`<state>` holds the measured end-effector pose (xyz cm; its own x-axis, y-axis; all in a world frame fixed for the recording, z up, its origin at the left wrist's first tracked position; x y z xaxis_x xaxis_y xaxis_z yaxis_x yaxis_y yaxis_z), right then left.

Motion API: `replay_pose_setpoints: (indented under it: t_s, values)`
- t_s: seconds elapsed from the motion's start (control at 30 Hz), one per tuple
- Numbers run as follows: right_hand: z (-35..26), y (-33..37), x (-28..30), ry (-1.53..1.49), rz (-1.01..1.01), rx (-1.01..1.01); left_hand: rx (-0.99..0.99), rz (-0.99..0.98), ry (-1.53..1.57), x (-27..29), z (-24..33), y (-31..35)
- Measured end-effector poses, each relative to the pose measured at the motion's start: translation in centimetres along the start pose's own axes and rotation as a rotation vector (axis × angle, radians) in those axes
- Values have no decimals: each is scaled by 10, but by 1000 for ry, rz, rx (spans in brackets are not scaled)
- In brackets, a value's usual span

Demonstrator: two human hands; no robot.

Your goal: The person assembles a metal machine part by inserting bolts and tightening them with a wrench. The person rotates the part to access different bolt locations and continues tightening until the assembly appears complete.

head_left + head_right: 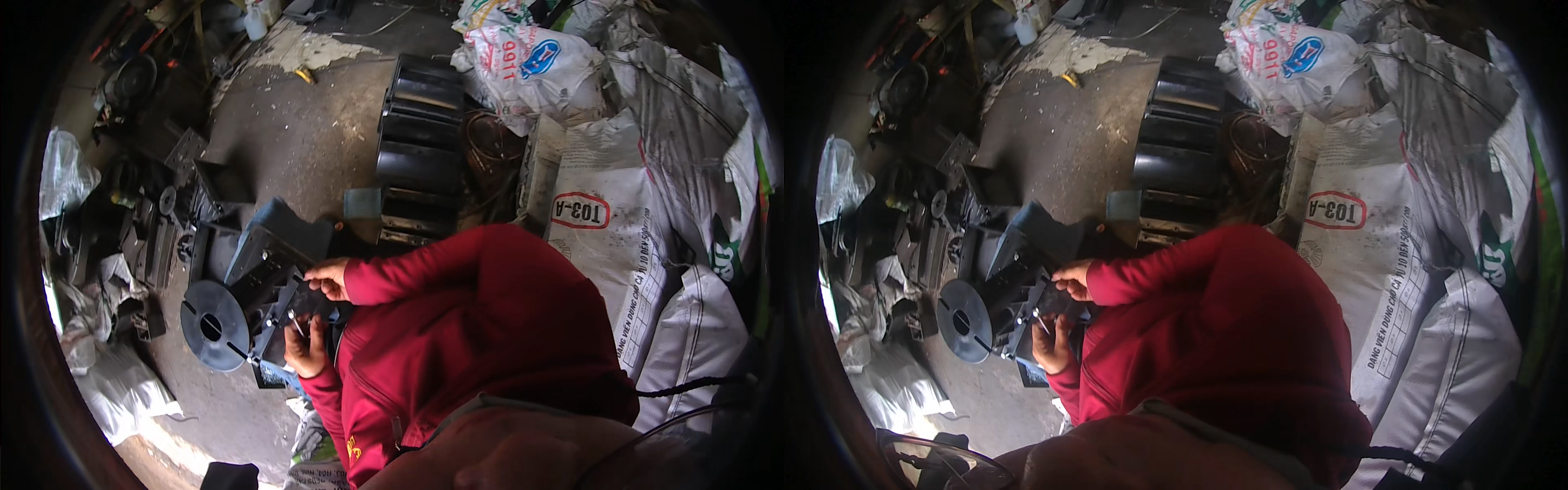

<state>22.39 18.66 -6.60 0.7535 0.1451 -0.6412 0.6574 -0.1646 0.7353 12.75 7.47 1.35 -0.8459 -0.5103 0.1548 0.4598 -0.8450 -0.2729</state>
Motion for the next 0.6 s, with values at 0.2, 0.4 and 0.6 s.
replay_pose_setpoints:
  t_s: [0.2, 0.4, 0.6]
  values:
    - [6, 3, -8, 42, 11, -20, -5, 47, 2, 11, 4, 6]
    - [10, 1, -16, -53, -115, -128, -36, 95, 29, 17, -11, 11]
    - [8, 10, -21, 25, -197, -137, -89, 104, 84, 14, -12, 8]
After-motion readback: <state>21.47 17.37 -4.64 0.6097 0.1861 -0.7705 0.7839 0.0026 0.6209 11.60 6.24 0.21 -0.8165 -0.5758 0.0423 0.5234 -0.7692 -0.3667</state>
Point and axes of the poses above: each hand's wrist, its own y-axis away from the middle knuckle, its own x-axis out of the back of the hand, z = x × y, the point moved 6 cm from there along -y, towards the middle knuckle, and after that the axes turned 14 degrees about -x, right-handed, at the moved point
